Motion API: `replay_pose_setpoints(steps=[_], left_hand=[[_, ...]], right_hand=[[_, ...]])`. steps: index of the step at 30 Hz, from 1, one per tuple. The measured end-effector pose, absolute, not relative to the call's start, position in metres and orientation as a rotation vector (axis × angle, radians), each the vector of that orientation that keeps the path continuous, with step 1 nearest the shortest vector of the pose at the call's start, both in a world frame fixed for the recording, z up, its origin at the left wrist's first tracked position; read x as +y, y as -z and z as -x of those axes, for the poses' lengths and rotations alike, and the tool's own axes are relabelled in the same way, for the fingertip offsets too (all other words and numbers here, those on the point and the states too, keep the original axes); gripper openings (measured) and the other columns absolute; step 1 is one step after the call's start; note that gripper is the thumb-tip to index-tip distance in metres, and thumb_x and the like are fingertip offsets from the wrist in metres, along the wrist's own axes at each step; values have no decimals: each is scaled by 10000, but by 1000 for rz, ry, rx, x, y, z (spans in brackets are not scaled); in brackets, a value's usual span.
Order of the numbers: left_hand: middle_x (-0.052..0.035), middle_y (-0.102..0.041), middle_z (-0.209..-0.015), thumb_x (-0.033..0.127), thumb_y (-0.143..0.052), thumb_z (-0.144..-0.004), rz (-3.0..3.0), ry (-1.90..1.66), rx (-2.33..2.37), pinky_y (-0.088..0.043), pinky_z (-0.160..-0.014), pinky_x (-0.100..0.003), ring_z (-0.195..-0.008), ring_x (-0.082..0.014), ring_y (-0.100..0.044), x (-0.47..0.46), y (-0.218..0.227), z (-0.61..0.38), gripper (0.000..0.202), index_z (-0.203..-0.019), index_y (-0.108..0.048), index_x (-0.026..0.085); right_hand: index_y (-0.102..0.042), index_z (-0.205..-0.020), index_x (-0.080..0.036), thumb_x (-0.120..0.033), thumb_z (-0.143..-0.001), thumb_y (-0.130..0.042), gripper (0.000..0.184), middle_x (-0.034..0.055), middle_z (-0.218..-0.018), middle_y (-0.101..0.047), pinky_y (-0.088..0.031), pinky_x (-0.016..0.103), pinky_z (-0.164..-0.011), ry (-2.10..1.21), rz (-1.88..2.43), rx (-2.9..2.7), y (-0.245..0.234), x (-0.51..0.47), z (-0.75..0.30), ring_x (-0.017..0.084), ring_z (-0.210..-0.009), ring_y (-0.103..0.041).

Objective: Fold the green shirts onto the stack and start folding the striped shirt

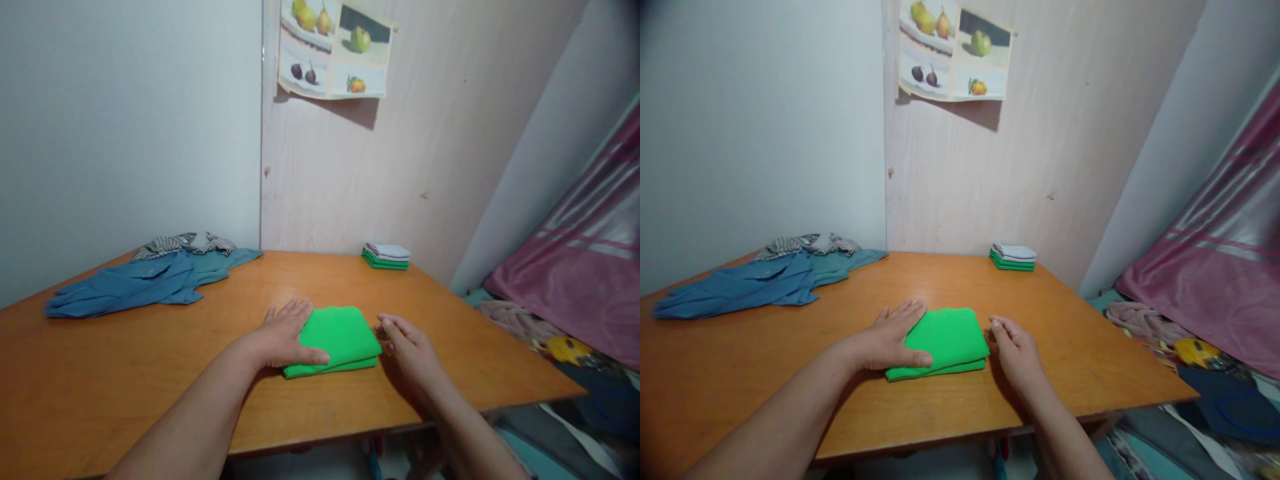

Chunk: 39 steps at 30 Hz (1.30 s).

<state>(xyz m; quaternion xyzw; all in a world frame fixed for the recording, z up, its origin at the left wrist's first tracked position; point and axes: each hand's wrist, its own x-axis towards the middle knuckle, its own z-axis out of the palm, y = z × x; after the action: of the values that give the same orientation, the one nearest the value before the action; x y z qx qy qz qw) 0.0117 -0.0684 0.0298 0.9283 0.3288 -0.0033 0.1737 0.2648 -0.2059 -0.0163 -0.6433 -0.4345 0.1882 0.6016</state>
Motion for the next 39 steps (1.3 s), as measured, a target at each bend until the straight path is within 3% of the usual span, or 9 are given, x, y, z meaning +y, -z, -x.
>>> replay_pose_setpoints(steps=[3, 8, 16, 19, 22, 24, 26, 33, 39], left_hand=[[-121, 2, -1658, 937, -501, -625, -2628, 24, 932, -48, -1211, -610, -1530, -358, 46, -66, -28, -11, 1328, -1608, -81, 149], [-137, -21, -1658, 915, -569, -590, -2649, 29, 936, -91, -1208, -619, -1525, -373, 42, -66, -28, -10, 1367, -1608, -73, 148], [-131, -16, -1658, 902, -585, -580, -2647, 60, 937, -85, -1222, -575, -1528, -360, 34, -67, -31, -10, 1373, -1610, -78, 148], [-133, -19, -1660, 905, -583, -573, -2652, 62, 950, -91, -1224, -564, -1529, -357, 30, -67, -30, -10, 1374, -1612, -79, 160], [-148, -28, -1660, 916, -588, -553, -2646, 76, 954, -88, -1217, -584, -1528, -365, 26, -67, -30, -9, 1399, -1611, -77, 157], [-157, -30, -1660, 916, -598, -541, -2643, 76, 952, -87, -1213, -594, -1527, -370, 25, -67, -30, -9, 1415, -1611, -74, 152], [-167, -29, -1657, 911, -612, -529, -2642, 76, 949, -90, -1210, -598, -1527, -375, 22, -67, -30, -9, 1432, -1610, -67, 148], [-179, -27, -1656, 910, -623, -514, -2647, 77, 927, -90, -1207, -600, -1526, -387, 17, -66, -30, -9, 1446, -1611, -62, 154], [-170, -42, -1658, 880, -639, -538, -2661, 53, 923, -79, -1205, -603, -1525, -387, 12, -64, -27, -8, 1395, -1613, -83, 187]], right_hand=[[-734, -1075, -171, -579, -850, -599, 485, 113, -967, -756, -540, 369, -782, -421, 1518, -1045, 16, -209, -262, 264, -906, -688], [-741, -1061, -203, -539, -881, -579, 414, 105, -1096, -752, -515, 405, -929, -313, 1567, -1185, 14, -211, -259, 273, -1051, -669], [-723, -1152, -207, -510, -959, -446, 454, 124, -1193, -724, -505, 444, -1003, -58, 1625, -1383, -6, -192, -254, 274, -1129, -657], [-658, -1292, -176, -487, -995, -379, 513, 142, -1334, -654, -421, 464, -1104, 57, 1665, -1588, -24, -180, -240, 270, -1270, -581], [-492, -1470, -151, -519, -1009, -338, 609, 145, -1548, -436, -255, 533, -1198, 48, 1765, -1820, -31, -170, -223, 288, -1470, -339], [-397, -1528, -146, -577, -998, -339, 686, 143, -1609, -314, -147, 593, -1211, -25, 1868, -1937, -28, -167, -215, 310, -1515, -212], [-349, -1550, -146, -627, -987, -325, 741, 148, -1620, -275, -94, 634, -1200, -123, 1957, -1999, -21, -165, -211, 329, -1521, -180], [-313, -1567, -182, -666, -981, -281, 761, 131, -1623, -281, -95, 649, -1188, -196, 2016, -2008, -8, -166, -212, 331, -1519, -188], [-405, -1527, -199, -639, -978, -346, 706, 128, -1592, -363, -142, 605, -1201, -228, 1910, -1912, -1, -163, -221, 310, -1505, -245]])
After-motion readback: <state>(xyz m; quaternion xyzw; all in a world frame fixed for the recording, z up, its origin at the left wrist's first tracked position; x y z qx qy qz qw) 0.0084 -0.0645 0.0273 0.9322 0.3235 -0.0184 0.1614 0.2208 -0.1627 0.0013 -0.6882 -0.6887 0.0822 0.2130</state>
